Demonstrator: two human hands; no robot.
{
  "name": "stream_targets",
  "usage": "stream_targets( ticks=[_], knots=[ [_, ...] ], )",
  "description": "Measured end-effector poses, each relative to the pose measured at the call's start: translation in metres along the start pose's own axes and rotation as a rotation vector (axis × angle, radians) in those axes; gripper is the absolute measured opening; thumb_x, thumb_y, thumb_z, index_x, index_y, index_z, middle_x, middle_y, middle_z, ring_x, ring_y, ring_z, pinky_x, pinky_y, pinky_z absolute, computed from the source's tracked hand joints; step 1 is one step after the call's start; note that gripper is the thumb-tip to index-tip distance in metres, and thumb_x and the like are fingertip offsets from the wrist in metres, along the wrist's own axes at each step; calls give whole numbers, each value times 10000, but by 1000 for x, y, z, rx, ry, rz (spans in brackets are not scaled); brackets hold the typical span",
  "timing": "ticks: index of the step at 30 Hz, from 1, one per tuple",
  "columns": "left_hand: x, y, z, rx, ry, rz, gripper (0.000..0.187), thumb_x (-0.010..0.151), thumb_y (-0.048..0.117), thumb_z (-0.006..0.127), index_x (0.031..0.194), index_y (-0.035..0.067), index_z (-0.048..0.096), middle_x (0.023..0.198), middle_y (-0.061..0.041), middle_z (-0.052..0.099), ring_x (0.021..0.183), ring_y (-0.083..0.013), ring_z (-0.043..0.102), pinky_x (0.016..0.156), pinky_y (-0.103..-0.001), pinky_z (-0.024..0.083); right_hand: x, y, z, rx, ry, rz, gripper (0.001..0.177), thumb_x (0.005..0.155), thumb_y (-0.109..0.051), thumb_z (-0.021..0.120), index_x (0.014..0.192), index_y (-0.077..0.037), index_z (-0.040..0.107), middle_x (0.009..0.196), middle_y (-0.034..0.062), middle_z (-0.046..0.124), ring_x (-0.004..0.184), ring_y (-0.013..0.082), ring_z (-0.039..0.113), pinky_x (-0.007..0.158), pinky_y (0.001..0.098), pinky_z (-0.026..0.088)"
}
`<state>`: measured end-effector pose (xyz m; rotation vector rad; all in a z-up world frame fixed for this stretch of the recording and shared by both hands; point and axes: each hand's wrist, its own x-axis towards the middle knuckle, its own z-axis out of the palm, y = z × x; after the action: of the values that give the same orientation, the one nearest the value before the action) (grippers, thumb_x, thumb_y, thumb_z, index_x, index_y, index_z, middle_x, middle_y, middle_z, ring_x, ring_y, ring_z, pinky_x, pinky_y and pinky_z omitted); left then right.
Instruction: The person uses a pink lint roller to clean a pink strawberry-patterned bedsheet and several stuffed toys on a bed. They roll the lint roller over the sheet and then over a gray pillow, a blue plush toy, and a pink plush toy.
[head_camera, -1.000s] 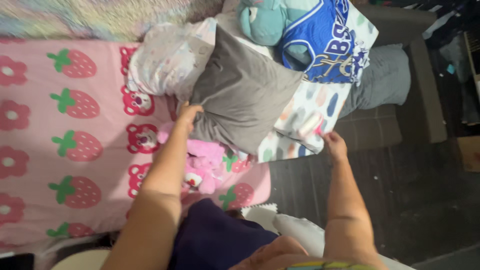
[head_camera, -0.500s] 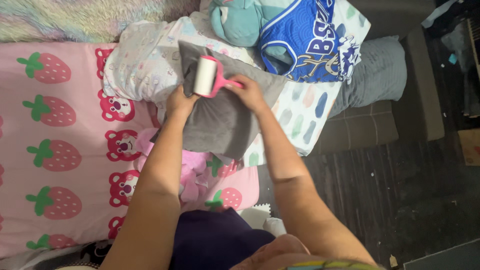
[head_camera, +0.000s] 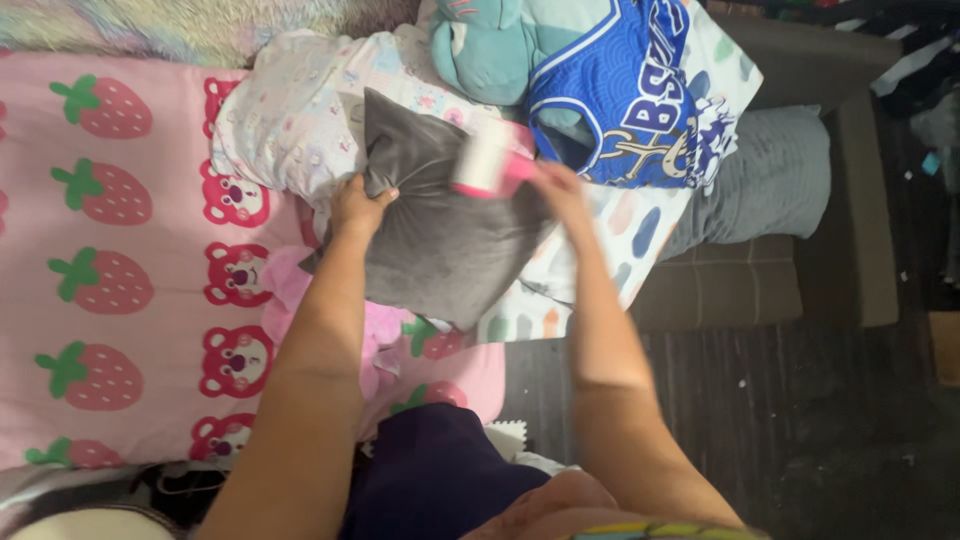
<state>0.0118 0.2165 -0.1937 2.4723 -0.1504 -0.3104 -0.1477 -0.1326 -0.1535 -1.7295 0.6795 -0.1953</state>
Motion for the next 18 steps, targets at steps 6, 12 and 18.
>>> stream_targets(
  ticks=[6,12,18],
  knots=[
    [-1,-4,-8,-62,-40,12,842,811,488,849,1418,-3,534,1389,-267,595,1296,-433,552,1085,-468,438,32,-15,76,-247,-124,-243,324,924,-395,751,1066,-106,786,941,25,770,872,121,677,822,270,529],
    [1,2,-7,-134,-101,-93,886,780,416,872,1466,17,478,1397,-270,569,1312,-418,536,1085,-457,427,-83,97,-138,-655,72,74,451,981,-459,686,1128,-34,724,984,90,721,912,172,660,811,317,495],
    [-10,-1,-31,-529,-389,-12,860,656,146,897,1435,22,555,1362,-159,670,1239,-288,630,1056,-389,473,-160,161,-109,806,276,263,373,977,-572,676,990,-200,677,694,-66,556,560,99,491,469,272,396]
  ],
)
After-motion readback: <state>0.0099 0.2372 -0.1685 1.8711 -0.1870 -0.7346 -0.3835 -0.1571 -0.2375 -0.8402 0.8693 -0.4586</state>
